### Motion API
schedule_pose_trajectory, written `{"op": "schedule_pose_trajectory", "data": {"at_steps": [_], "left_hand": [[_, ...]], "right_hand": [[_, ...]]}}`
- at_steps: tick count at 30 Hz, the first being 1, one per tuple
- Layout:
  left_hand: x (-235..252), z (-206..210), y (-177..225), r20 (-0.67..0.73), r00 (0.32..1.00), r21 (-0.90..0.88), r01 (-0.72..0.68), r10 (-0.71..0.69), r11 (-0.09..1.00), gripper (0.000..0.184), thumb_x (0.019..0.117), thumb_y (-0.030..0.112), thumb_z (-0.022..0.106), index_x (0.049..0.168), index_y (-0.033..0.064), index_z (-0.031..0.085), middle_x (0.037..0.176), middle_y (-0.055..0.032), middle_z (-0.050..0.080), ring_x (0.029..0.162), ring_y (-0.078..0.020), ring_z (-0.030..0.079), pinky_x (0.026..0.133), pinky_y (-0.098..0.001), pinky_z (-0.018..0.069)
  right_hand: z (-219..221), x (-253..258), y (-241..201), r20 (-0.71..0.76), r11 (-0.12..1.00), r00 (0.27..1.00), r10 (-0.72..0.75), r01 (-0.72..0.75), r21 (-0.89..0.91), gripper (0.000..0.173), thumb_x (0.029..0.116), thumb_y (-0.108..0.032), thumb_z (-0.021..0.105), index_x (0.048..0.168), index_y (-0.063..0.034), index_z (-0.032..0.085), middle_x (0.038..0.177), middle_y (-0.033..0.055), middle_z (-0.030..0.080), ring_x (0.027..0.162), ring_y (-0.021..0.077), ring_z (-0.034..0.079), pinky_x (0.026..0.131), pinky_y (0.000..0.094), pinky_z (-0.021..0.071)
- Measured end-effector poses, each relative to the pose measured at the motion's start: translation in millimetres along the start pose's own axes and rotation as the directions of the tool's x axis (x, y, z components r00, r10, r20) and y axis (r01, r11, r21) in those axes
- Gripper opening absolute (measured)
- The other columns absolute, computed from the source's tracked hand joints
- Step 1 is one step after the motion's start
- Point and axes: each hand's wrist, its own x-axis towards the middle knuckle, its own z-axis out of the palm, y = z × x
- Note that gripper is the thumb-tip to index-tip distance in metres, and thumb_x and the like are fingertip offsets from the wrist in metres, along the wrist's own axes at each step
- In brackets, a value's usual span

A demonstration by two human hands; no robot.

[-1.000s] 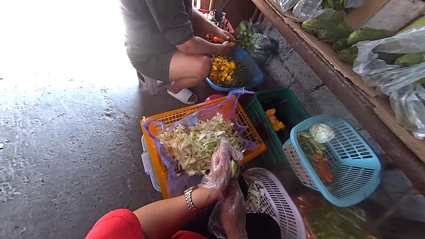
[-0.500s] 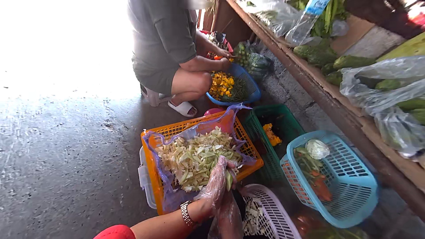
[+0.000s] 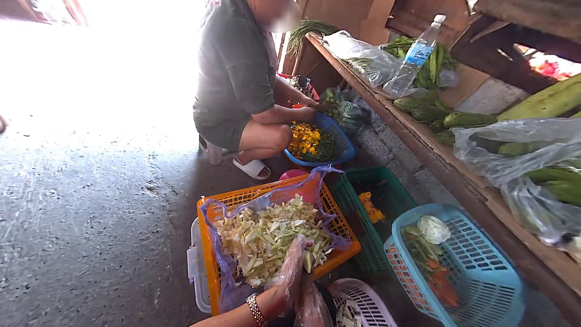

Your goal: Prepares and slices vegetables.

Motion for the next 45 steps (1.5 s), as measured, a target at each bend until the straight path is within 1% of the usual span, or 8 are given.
{"op": "schedule_pose_trajectory", "data": {"at_steps": [7, 18, 21, 25, 30, 35, 42, 45], "left_hand": [[-7, -1, 1, 0.111, 0.993, 0.262, -0.057, 0.028, 0.963, 0.071, 0.0859, 0.020, 0.072, 0.145, 0.0083, 0.034, 0.125, -0.0126, 0.054, 0.086, -0.0108, 0.061, 0.073, -0.0273, 0.0536], [-7, -4, 5, 0.254, 0.967, 0.112, -0.005, -0.024, 0.994, 0.031, 0.0957, 0.025, 0.060, 0.122, 0.0134, 0.048, 0.072, 0.0045, 0.057, 0.057, -0.0055, 0.058, 0.055, -0.0215, 0.0517], [-10, 0, 6, 0.320, 0.947, 0.044, -0.041, 0.025, 0.998, 0.009, 0.1002, 0.022, 0.053, 0.104, 0.0137, 0.053, 0.068, 0.0054, 0.058, 0.057, -0.0043, 0.057, 0.057, -0.0200, 0.0515], [-10, -2, 3, 0.392, 0.916, 0.054, -0.116, 0.086, 0.992, 0.034, 0.1078, 0.031, 0.027, 0.108, 0.0134, 0.055, 0.080, 0.0060, 0.062, 0.070, -0.0038, 0.060, 0.066, -0.0216, 0.0532], [-9, -5, 5, 0.440, 0.880, 0.210, -0.295, 0.179, 0.932, 0.030, 0.0967, 0.017, 0.037, 0.119, 0.0024, 0.051, 0.106, 0.0014, 0.055, 0.095, -0.0012, 0.056, 0.083, -0.0193, 0.0490], [-8, 0, 11, 0.288, 0.952, 0.238, -0.180, 0.108, 0.954, 0.029, 0.0968, 0.011, 0.034, 0.119, 0.0021, 0.050, 0.090, 0.0032, 0.057, 0.070, -0.0018, 0.055, 0.064, -0.0187, 0.0481], [-18, 3, 14, 0.397, 0.917, 0.286, -0.079, -0.043, 0.955, 0.024, 0.0975, 0.007, 0.045, 0.121, 0.0007, 0.048, 0.100, -0.0038, 0.063, 0.084, -0.0100, 0.066, 0.076, -0.0282, 0.0583], [-16, -3, 24, 0.420, 0.907, 0.434, -0.215, 0.014, 0.875, 0.020, 0.1026, 0.015, 0.044, 0.115, 0.0004, 0.050, 0.091, -0.0001, 0.059, 0.072, -0.0037, 0.060, 0.066, -0.0207, 0.0538]], "right_hand": [[0, -1, 7, 0.003, 0.993, 0.999, -0.044, 0.044, -0.110, 0.037, 0.1031, -0.005, 0.041, 0.130, 0.0151, 0.057, 0.120, 0.0295, 0.065, 0.115, 0.0335, 0.064, 0.105, 0.0448, 0.0473], [3, -5, 20, -0.012, 0.869, 0.999, 0.043, -0.031, 0.494, 0.044, 0.1095, -0.025, 0.024, 0.112, -0.0031, 0.061, 0.075, -0.0086, 0.053, 0.063, -0.0045, 0.047, 0.062, 0.0143, 0.0445], [3, -8, 17, -0.017, 0.795, 0.998, 0.054, -0.033, 0.606, 0.038, 0.1097, -0.032, 0.029, 0.101, -0.0120, 0.061, 0.069, -0.0103, 0.050, 0.056, -0.0036, 0.045, 0.055, 0.0137, 0.0420], [0, -11, 16, 0.005, 0.709, 0.998, 0.063, -0.048, 0.704, 0.042, 0.1093, -0.044, 0.031, 0.093, -0.0168, 0.058, 0.062, -0.0118, 0.047, 0.050, -0.0035, 0.042, 0.048, 0.0132, 0.0392], [-5, -11, 14, 0.060, 0.643, 0.996, 0.062, -0.085, 0.761, 0.045, 0.1077, -0.051, 0.032, 0.091, -0.0196, 0.059, 0.061, -0.0128, 0.046, 0.046, -0.0039, 0.039, 0.043, 0.0134, 0.0367], [-14, -20, 12, -0.138, 0.758, 0.990, 0.013, 0.081, 0.647, 0.049, 0.0988, -0.065, 0.045, 0.094, -0.0193, 0.062, 0.061, -0.0151, 0.048, 0.046, -0.0048, 0.040, 0.043, 0.0144, 0.0377], [-35, 8, -4, -0.412, 0.959, 0.901, 0.135, -0.015, 0.281, 0.028, 0.0986, -0.018, 0.061, 0.118, 0.0031, 0.063, 0.091, 0.0046, 0.068, 0.078, 0.0046, 0.065, 0.075, 0.0262, 0.0565], [-38, 19, -6, -0.371, 0.962, 0.921, 0.120, -0.015, 0.273, 0.023, 0.0990, -0.019, 0.058, 0.111, -0.0008, 0.065, 0.082, -0.0011, 0.063, 0.068, 0.0020, 0.058, 0.066, 0.0237, 0.0515]]}}
